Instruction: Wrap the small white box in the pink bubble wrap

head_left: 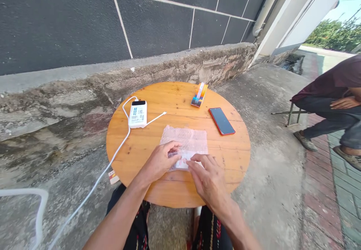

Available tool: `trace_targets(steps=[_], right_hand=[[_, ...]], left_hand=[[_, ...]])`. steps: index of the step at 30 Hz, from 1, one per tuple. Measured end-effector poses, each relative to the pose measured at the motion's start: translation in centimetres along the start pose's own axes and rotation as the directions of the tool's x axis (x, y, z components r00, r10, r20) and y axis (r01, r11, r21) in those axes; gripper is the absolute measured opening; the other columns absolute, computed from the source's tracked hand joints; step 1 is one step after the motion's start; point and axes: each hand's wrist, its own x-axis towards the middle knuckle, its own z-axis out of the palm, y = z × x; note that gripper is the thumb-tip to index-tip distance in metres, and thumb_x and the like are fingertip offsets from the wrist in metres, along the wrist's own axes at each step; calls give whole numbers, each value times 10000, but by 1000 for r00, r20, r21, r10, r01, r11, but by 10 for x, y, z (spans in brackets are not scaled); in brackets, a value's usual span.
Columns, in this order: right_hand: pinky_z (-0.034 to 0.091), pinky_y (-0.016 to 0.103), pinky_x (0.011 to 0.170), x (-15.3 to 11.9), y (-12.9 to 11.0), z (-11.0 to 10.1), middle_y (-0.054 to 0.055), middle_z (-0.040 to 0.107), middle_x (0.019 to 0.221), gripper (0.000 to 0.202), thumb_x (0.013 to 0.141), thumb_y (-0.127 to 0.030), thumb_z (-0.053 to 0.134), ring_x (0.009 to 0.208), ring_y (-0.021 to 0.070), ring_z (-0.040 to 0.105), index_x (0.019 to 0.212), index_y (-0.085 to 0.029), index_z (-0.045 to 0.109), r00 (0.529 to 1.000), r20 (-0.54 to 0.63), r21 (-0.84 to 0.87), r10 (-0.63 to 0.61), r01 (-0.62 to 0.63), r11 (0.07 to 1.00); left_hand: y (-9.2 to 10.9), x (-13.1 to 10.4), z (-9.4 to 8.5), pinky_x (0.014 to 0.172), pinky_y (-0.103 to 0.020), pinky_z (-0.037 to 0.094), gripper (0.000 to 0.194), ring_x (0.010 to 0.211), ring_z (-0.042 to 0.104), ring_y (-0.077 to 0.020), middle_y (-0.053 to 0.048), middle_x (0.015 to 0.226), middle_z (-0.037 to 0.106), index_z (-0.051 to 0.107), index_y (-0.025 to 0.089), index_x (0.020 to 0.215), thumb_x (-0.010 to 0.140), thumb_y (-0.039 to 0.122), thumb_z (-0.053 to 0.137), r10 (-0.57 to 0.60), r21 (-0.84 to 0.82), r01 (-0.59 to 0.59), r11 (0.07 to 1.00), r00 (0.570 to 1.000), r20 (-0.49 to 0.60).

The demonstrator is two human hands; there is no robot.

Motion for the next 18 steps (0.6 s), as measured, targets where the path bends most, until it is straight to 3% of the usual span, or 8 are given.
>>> trace_targets(steps=[5, 7, 11, 15, 18], right_hand=[[379, 343, 765, 14, 0, 20, 59, 645, 1056, 166, 930, -155, 495, 922, 209, 539, 1019, -194, 630, 994, 111, -117, -21, 34, 993], [367, 345, 763, 14, 2, 23, 58, 638, 1066, 173, 935, -162, 489, 926, 210, 532, 1041, -202, 621, 991, 131, -157, -9, 30, 987], [357, 346, 764, 12, 0, 23, 66, 618, 1086, 188, 930, -146, 480, 928, 212, 517, 1056, -201, 609, 987, 162, -201, -6, 39, 979], [354, 346, 770, 12, 0, 23, 65, 615, 1090, 193, 925, -137, 481, 926, 214, 504, 1054, -200, 610, 985, 174, -204, -3, 39, 978], [349, 346, 777, 12, 0, 24, 68, 609, 1121, 214, 922, -122, 477, 945, 219, 498, 1072, -200, 608, 986, 169, -207, 7, 29, 978]], left_hand=[[-4, 2, -7, 769, -256, 478, 282, 851, 664, -174, -22, 923, 730, 680, 203, 1051, 820, 242, 525, 20, 7, -19, 1000, 999, -48], [-9, -4, -15, 794, -266, 485, 285, 885, 661, -181, -38, 971, 726, 677, 192, 1053, 839, 271, 506, -12, 3, 12, 1000, 989, -146], [-30, -33, -31, 748, -284, 505, 309, 839, 653, -193, -65, 945, 705, 662, 160, 1023, 825, 357, 529, -135, 3, 145, 989, 930, -341], [-46, -63, -37, 699, -274, 500, 350, 779, 630, -180, -57, 898, 669, 664, 170, 989, 798, 442, 555, -189, 54, 221, 974, 919, -346], [-39, -69, -38, 555, -242, 467, 420, 600, 596, -147, -6, 747, 634, 624, 191, 1096, 803, 478, 535, -281, 46, 295, 954, 940, -195]])
